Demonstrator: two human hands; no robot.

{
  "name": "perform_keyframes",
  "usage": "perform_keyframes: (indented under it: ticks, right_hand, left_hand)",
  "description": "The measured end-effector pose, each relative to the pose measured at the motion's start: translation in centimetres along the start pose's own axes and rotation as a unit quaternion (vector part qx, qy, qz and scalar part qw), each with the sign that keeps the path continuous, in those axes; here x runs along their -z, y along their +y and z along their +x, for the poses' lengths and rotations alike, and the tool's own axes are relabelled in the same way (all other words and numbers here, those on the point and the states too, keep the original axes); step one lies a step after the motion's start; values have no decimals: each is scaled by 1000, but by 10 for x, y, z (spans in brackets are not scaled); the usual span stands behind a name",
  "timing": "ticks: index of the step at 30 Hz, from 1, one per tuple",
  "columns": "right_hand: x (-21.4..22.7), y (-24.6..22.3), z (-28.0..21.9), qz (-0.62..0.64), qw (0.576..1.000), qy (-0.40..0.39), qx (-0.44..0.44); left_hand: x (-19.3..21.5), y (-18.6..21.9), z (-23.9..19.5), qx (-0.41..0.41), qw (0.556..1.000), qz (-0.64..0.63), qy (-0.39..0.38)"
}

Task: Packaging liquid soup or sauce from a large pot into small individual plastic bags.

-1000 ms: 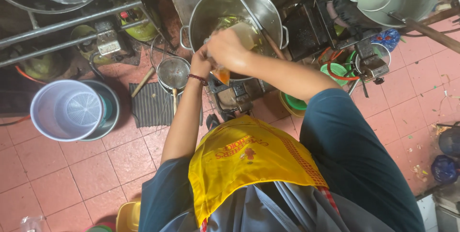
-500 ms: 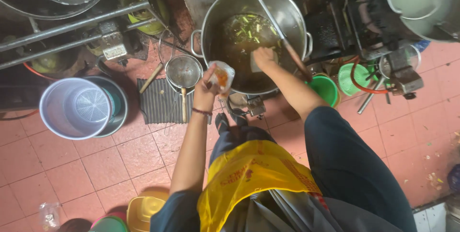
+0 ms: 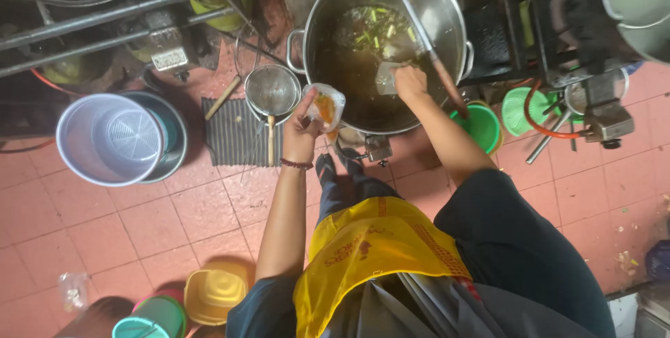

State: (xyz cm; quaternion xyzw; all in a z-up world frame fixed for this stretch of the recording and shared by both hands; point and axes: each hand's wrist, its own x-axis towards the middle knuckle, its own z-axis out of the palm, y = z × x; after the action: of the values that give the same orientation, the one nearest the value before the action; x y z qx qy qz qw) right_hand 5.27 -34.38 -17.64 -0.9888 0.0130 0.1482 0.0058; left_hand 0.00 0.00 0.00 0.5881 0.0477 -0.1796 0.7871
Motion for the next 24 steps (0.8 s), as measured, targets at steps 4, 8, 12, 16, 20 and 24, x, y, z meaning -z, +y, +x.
perform_keyframes:
  ticks: [4,8,12,16,20,24]
  right_hand:
    - [151,-6,-61,160,986,47,19]
    - [224,-12,-95,251,963,42,87]
    - [295,-62,-128,198,958,99,180]
    - [315,-99,-141,102,973,75,192]
    - [312,-96,-144,86,978,67,178]
    - [320,-89,-156,105,975,84,177]
  left_hand:
    - [5,-16,15,1,1000,12,15]
    - [8,-34,28,2,1000,15,17]
    - [-3,-31,37,-14,999,41,11]
    - [-10,-37,45,-13,1000,10,-8]
    - [-22,-27,44,40,999,-3,-6]
    - [-29,-26,44,18,999,8,-28]
